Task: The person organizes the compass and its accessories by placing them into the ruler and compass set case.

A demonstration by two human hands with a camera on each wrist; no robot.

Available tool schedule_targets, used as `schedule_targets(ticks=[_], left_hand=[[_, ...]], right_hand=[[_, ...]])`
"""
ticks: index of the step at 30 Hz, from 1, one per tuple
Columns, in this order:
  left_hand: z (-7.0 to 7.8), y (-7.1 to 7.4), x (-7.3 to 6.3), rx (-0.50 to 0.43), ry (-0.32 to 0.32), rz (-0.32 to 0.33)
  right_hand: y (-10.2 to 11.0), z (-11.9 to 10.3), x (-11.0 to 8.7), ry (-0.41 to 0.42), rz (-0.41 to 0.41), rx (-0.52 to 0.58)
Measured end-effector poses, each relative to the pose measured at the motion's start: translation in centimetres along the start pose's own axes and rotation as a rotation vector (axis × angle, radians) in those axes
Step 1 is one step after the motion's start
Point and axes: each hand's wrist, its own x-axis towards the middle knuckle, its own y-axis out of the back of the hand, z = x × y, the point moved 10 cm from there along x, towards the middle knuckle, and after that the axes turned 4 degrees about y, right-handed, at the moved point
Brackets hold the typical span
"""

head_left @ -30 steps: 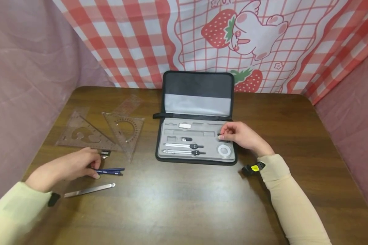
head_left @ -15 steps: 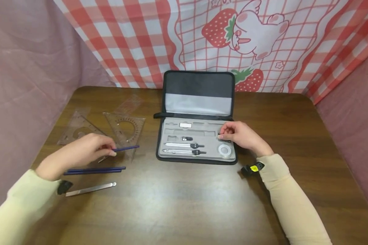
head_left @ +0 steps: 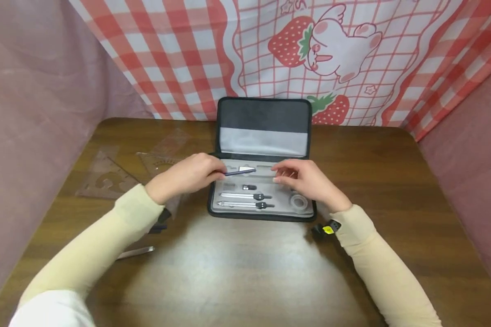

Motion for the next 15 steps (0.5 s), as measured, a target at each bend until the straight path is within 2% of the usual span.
schedule_targets(ticks=[4, 9, 12, 15], left_hand=[[1.4, -0.8, 2.5, 0.002, -0.028, -0.021], [2.5, -1.4, 4.4, -0.004, -0.057, -0.021], [1.8, -1.6, 4.7, 0.007, -0.034, -0.026], [0.3, -1.8, 4.3, 0.025, 0.004, -0.031]], right_hand=[[0.4, -1.7, 1.0, 0.08, 0.063, -0.04], [1.4, -1.4, 1.1, 0.05, 0.158, -0.07], [2.2, -0.6, 0.7, 0.021, 0.2, -0.082], [2.9, 0.4, 0.1, -0.013, 0.229, -0.093]])
